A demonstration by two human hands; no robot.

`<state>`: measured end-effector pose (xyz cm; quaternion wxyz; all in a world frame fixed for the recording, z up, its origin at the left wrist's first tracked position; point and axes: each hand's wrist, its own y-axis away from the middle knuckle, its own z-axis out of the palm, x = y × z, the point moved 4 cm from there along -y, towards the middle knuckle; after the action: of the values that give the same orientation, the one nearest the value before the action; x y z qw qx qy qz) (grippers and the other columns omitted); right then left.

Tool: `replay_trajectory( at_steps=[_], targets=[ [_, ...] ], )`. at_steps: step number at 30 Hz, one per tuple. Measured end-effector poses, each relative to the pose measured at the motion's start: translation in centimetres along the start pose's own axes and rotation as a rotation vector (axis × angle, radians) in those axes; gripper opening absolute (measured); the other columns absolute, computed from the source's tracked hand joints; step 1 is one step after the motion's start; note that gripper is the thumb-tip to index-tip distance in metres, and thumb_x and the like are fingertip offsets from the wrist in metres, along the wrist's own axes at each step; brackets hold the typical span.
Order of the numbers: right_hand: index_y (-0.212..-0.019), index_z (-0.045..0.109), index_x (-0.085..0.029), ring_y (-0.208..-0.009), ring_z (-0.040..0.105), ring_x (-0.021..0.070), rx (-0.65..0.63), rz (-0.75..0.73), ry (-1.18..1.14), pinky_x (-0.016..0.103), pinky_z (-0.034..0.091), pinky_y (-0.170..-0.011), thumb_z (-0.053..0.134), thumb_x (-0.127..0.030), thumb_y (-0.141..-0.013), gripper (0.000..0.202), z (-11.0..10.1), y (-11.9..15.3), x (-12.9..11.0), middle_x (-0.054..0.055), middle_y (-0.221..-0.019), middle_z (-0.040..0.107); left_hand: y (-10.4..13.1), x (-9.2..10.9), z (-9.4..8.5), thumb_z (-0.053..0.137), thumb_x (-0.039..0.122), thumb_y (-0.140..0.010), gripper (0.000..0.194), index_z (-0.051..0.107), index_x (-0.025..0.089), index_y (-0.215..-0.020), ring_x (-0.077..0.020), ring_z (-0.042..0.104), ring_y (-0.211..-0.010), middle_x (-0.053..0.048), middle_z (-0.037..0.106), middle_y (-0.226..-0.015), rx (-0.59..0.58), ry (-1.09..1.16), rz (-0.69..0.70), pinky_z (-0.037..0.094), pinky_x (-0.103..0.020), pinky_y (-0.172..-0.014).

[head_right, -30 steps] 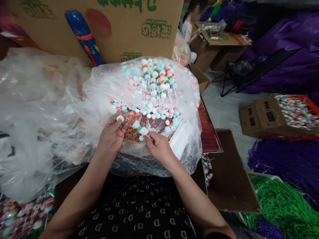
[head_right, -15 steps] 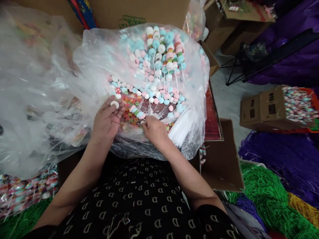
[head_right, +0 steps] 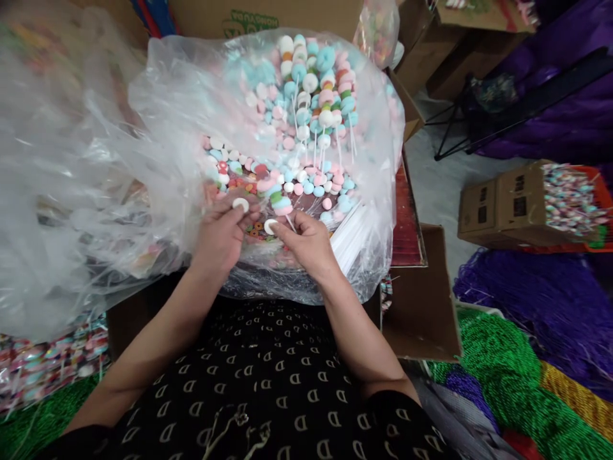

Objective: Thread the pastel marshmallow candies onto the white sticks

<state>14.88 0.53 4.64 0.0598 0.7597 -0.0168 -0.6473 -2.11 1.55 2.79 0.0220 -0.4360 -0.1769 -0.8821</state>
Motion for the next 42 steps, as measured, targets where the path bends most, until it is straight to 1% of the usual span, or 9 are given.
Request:
replay_trajectory(
  at_steps=[5,15,19,23,26,29,33,39,42],
  targets=[
    [-0.092,0.069,-0.022,-0.070,0.056,0.0132,0.080,0.000,-0.146,0.029,0.050,-0.068,0.079,-0.042,-0.084,0.024,0.8,0.2,-0.2,-0.002,-0.080,0.067,2.1,-1.9,2.6,0.080,0.016,-0.085,0.011,0.082,0.020,-0.096,-0.0253,0.075,-0.116,-0.006,0.083,-0.102,-0.105,0.064,-0.118,0.061,-0.040,-0.104],
    [-0.088,0.063,-0.023,-0.064,0.056,0.0126,0.098,0.055,-0.059,0.026,0.049,-0.060,0.073,-0.052,-0.089,0.031,1.0,0.6,0.5,-0.003,-0.073,0.063,3.0,-2.4,2.7,0.081,0.016,-0.088,0.018,0.083,0.023,-0.105,-0.0270,0.064,-0.139,-0.007,0.081,-0.119,-0.102,0.074,-0.136,0.054,-0.040,-0.116],
    [-0.089,0.063,-0.023,-0.062,0.055,0.0124,0.102,0.035,-0.066,0.025,0.047,-0.057,0.071,-0.063,-0.089,0.040,1.1,0.3,0.9,-0.002,-0.073,0.064,2.8,-2.6,2.6,0.083,0.012,-0.083,0.029,0.084,0.029,-0.106,-0.0205,0.068,-0.131,-0.001,0.082,-0.121,-0.138,-0.042,-0.069,0.053,-0.033,-0.115],
    [-0.094,0.065,-0.025,-0.054,0.047,0.0113,0.027,0.075,-0.128,0.025,0.043,-0.049,0.065,-0.065,-0.094,0.041,0.6,1.4,0.7,-0.002,-0.076,0.064,2.1,-2.5,2.1,0.081,0.016,-0.085,0.024,0.083,0.025,-0.108,-0.0229,0.076,-0.117,-0.004,0.083,-0.107,-0.083,-0.004,-0.078,0.061,-0.036,-0.104],
    [-0.091,0.067,-0.024,-0.050,0.044,0.0118,0.003,0.073,-0.124,0.026,0.042,-0.049,0.063,-0.065,-0.096,0.042,-0.7,3.2,0.1,-0.004,-0.064,0.057,1.6,-2.2,1.7,0.083,0.016,-0.084,0.025,0.082,0.023,-0.108,-0.0231,0.080,-0.103,-0.003,0.083,-0.096,-0.026,0.038,-0.110,0.065,-0.037,-0.095],
    [-0.094,0.072,-0.022,-0.047,0.044,0.0125,-0.062,0.067,-0.028,0.027,0.043,-0.052,0.060,-0.064,-0.100,0.043,-1.6,5.2,0.1,-0.006,-0.053,0.051,1.1,-1.8,1.2,0.087,0.016,-0.082,0.033,0.081,0.024,-0.113,-0.0223,0.080,-0.104,-0.002,0.083,-0.100,0.022,0.063,-0.114,0.065,-0.035,-0.095],
    [-0.095,0.075,-0.021,-0.046,0.045,0.0131,-0.109,0.056,0.070,0.029,0.042,-0.053,0.059,-0.061,-0.100,0.043,-1.8,6.8,1.0,-0.006,-0.051,0.050,0.7,-1.7,1.0,0.090,0.018,-0.081,0.041,0.079,0.026,-0.120,-0.0230,0.078,-0.110,-0.004,0.083,-0.109,-0.030,0.089,-0.163,0.064,-0.034,-0.093],
    [-0.091,0.077,-0.022,-0.060,0.056,0.0186,-0.035,0.016,0.162,0.030,0.042,-0.054,0.060,-0.055,-0.099,0.038,-1.8,6.6,2.1,-0.001,-0.058,0.053,1.1,-1.3,1.9,0.081,0.015,-0.089,0.022,0.082,0.022,-0.110,-0.0174,0.077,-0.094,-0.007,0.083,-0.112,-0.161,0.135,-0.167,0.062,-0.028,-0.081],
    [-0.093,0.078,-0.023,-0.065,0.059,0.0200,-0.025,0.028,0.149,0.030,0.043,-0.055,0.060,-0.055,-0.098,0.038,-1.9,6.6,2.4,0.001,-0.062,0.057,1.3,-1.3,2.1,0.081,0.012,-0.087,0.021,0.083,0.023,-0.105,-0.0196,0.077,-0.102,-0.006,0.083,-0.110,-0.143,0.130,-0.177,0.062,-0.029,-0.085]
  ],
)
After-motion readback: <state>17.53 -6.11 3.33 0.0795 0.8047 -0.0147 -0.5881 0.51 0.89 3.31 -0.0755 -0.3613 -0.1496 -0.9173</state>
